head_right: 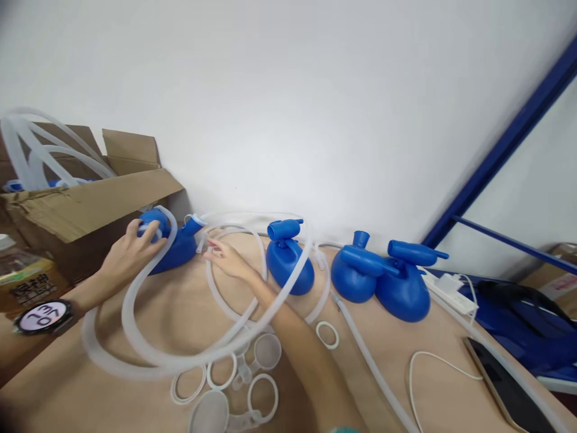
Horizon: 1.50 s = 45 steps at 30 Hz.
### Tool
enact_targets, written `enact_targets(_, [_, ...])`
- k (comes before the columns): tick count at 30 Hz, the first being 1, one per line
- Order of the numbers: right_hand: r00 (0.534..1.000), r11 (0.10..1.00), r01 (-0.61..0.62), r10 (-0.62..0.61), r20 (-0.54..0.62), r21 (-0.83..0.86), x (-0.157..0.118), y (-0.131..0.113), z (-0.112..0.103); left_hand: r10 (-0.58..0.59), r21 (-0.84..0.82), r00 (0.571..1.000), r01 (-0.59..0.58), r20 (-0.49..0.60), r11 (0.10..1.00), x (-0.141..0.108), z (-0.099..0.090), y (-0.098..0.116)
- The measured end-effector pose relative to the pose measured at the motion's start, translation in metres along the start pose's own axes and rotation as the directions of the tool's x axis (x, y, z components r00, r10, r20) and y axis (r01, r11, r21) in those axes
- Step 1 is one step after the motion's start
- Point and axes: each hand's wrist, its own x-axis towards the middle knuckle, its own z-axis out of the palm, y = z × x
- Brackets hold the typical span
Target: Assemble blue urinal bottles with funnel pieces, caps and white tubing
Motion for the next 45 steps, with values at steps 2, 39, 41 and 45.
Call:
enact_targets(2, [0.998,0.985,0.055,-0.054,0.008,-0.166,0.04,-0.003,0.032,0.007,-0.026,0.999,-0.008,-0.032,1.0,0.0,0.006,0.001])
enact_targets(39, [0.878,0.569,0.204,0.254,0.406,-0.796,-0.162,-0.01,-0.073,-0.36,-0.395,0.912,0.409,0.194,0.823,-0.023,0.074,0.022])
enact_targets(41, [0.864,0.604,0.102,0.34,0.371,-0.79,-0.191,-0.017,-0.087,-0.388,-0.418,0.903,0.428,0.183,0.801,-0.013,0.075,0.027])
enact_targets(45, [0.888,0.628,0.014,0.35,0.298,-0.778,-0.226,-0.014,-0.092,-0.417,-0.51,0.9,0.421,0.128,0.75,-0.003,0.076,0.037])
